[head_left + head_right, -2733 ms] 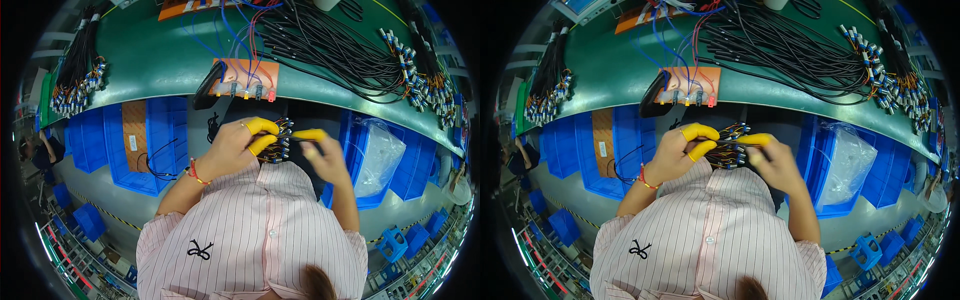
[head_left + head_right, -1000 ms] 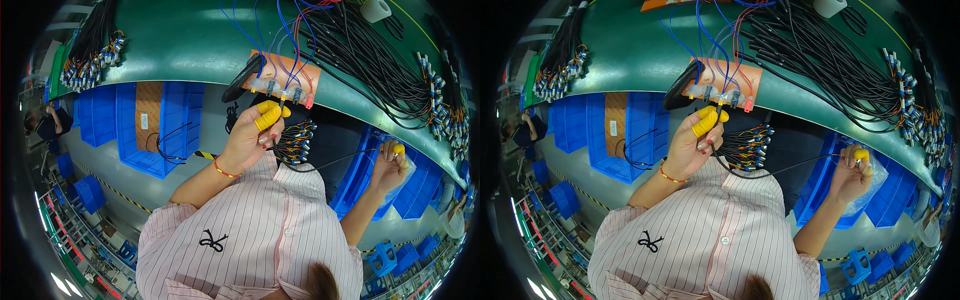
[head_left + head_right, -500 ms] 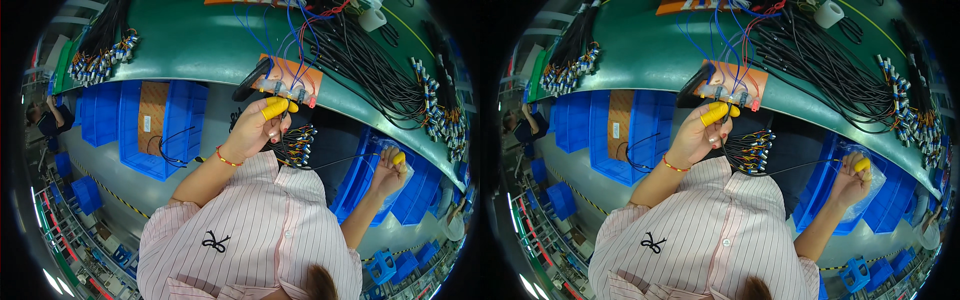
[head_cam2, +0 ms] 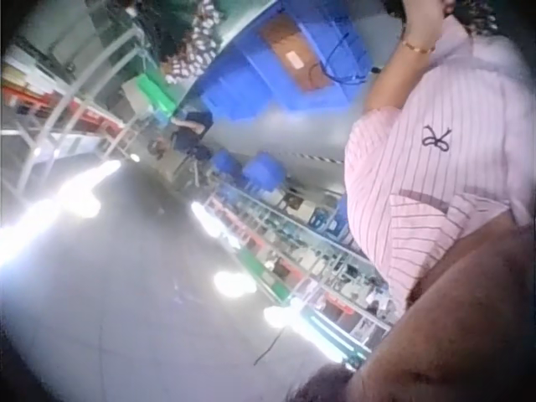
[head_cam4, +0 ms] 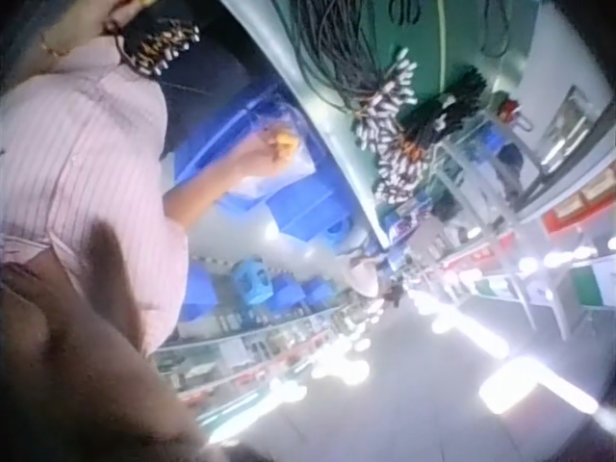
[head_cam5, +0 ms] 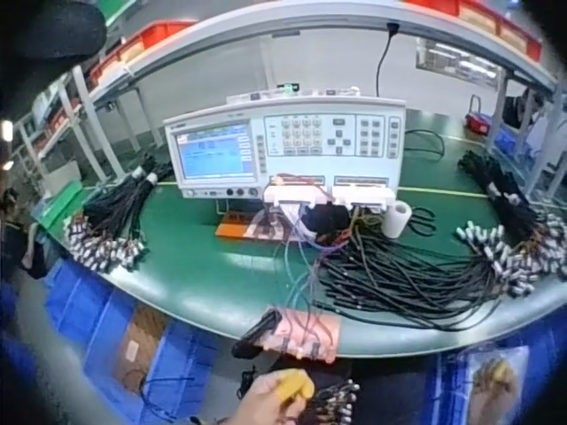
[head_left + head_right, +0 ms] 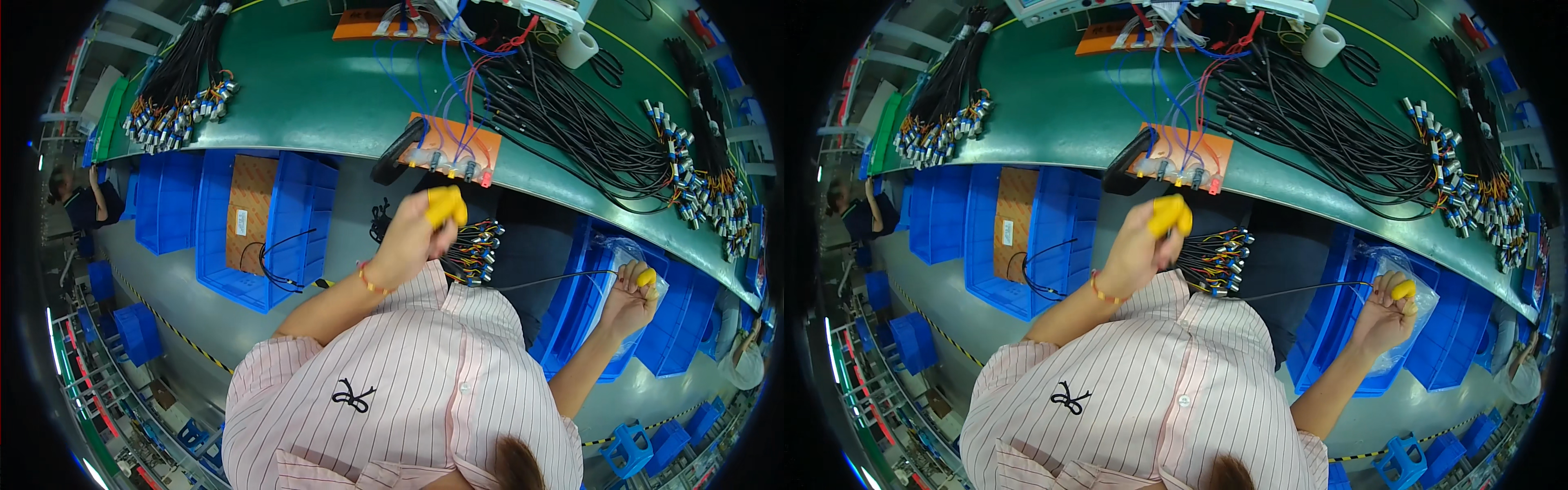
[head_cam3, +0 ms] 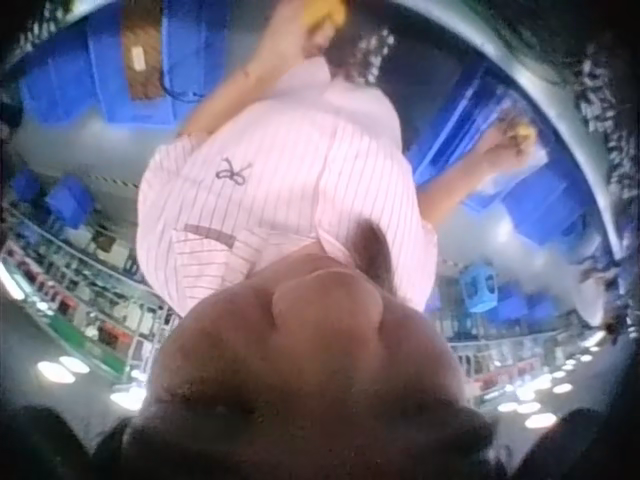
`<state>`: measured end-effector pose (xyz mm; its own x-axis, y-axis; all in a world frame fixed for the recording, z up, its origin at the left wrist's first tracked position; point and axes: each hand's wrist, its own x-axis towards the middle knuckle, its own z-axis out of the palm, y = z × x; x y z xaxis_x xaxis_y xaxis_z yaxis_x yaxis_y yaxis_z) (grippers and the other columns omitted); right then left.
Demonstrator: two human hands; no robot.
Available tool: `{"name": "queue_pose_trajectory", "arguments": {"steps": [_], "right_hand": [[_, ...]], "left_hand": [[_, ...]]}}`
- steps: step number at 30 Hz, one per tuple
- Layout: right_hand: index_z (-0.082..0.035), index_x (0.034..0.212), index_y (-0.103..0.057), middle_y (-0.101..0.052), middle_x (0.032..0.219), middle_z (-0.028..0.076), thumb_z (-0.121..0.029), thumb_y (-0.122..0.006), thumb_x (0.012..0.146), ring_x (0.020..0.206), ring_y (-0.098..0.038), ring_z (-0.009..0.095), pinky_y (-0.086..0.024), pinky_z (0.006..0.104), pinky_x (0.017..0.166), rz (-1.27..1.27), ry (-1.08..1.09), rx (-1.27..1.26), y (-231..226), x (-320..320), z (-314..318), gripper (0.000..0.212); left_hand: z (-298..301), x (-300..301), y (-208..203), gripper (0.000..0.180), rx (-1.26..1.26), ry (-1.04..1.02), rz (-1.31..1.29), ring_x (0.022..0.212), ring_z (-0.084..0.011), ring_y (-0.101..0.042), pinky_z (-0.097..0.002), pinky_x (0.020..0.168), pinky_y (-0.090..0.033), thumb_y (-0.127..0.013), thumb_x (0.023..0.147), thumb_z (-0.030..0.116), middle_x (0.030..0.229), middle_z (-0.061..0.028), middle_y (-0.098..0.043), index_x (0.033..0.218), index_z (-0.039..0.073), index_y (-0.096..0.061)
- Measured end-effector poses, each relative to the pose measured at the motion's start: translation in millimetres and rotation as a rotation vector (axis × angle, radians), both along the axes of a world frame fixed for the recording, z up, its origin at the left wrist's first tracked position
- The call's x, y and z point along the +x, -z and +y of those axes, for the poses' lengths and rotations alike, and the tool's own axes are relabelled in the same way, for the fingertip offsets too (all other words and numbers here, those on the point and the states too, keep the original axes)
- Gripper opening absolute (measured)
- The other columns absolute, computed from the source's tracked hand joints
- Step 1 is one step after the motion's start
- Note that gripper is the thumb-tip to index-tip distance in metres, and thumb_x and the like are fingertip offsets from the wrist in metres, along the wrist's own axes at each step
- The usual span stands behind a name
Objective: Testing bundles of electrical cables by connecting them to a specialized test fixture on a production line.
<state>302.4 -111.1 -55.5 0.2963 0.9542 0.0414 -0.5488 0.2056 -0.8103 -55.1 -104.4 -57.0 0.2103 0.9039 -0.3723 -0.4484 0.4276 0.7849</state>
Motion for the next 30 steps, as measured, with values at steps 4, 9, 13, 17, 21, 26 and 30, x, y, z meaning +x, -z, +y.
{"name": "queue_pose_trajectory", "arguments": {"steps": [4, 9, 13, 17, 21, 26, 30], "right_hand": [[-0.007, 0.069, -0.038, -0.031, 0.066, 0.003, -0.019, -0.052, 0.081, 0.066, -0.029, 0.015, -0.026, 0.0307, 0.064, 0.058, -0.010, 0.022, -4.4, 18.8, -3.8, 0.022], [-0.008, 0.070, -0.039, -0.031, 0.067, 0.003, -0.017, -0.053, 0.077, 0.067, -0.028, 0.015, -0.025, 0.0312, 0.066, 0.071, 0.027, 0.060, -21.5, 29.3, 10.7, 0.018], [-0.008, 0.071, -0.039, -0.031, 0.068, 0.004, -0.011, -0.054, 0.072, 0.069, -0.030, 0.016, -0.026, 0.0316, 0.070, 0.121, -0.021, 0.197, -44.1, 73.2, 25.7, 0.015], [-0.006, 0.074, -0.042, -0.032, 0.070, 0.004, -0.007, -0.053, 0.068, 0.071, -0.030, 0.017, -0.027, 0.0327, 0.072, 0.163, -0.031, 0.290, -60.5, 106.3, 57.9, 0.012], [-0.002, 0.078, -0.047, -0.033, 0.070, 0.005, -0.008, -0.053, 0.066, 0.071, -0.031, 0.018, -0.028, 0.0337, 0.075, 0.192, -0.024, 0.212, -56.6, 106.2, 96.5, 0.015], [0.004, 0.089, -0.054, -0.036, 0.072, 0.006, -0.011, -0.053, 0.065, 0.073, -0.033, 0.019, -0.029, 0.0340, 0.077, 0.098, -0.075, 0.161, -26.6, 119.3, 139.8, 0.029], [0.007, 0.090, -0.056, -0.038, 0.071, 0.007, -0.012, -0.050, 0.066, 0.073, -0.033, 0.020, -0.031, 0.0348, 0.078, 0.030, -0.015, 0.127, -25.4, 106.4, 164.8, 0.031]], "left_hand": [[-46.4, 6.6, -7.0, 0.032, -0.018, 0.316, -0.014, 0.047, -0.0068, -0.043, -0.0205, 0.044, -0.031, -0.044, 0.103, 0.026, 0.060, -0.0019, -0.050, 0.090, 0.000, -0.057], [-19.6, 16.6, -17.0, 0.033, 0.097, 0.195, 0.033, 0.051, -0.0069, -0.045, -0.0192, 0.048, -0.037, -0.044, 0.103, 0.024, 0.065, -0.0027, -0.052, 0.115, -0.003, -0.058], [33.8, 36.6, -49.8, 0.032, 0.273, 0.099, 0.048, 0.061, -0.0062, -0.051, -0.0195, 0.060, -0.045, -0.044, 0.102, 0.015, 0.081, -0.0053, -0.061, 0.129, -0.001, -0.050], [73.6, 52.4, -55.5, 0.056, 0.436, -0.095, 0.062, 0.101, -0.0170, -0.062, -0.0233, 0.083, -0.050, -0.052, 0.096, 0.010, 0.128, -0.0145, -0.054, 0.144, -0.003, -0.027], [64.4, 46.1, -47.3, 0.052, 0.497, 0.013, 0.169, 0.108, -0.0176, -0.059, -0.0285, 0.096, -0.045, -0.055, 0.094, 0.004, 0.130, -0.0129, -0.052, 0.142, -0.001, -0.035], [20.6, 17.2, -16.6, 0.030, 0.401, 0.348, 0.478, 0.095, -0.0158, -0.062, -0.0285, 0.089, -0.047, -0.057, 0.093, 0.005, 0.103, -0.0079, -0.065, 0.123, 0.000, -0.059], [2.8, 1.6, 22.9, 0.021, 0.546, 0.348, 1.082, 0.090, -0.0250, -0.061, -0.0338, 0.080, -0.047, -0.064, 0.085, 0.002, 0.097, -0.0110, -0.063, 0.107, 0.001, -0.065]]}}
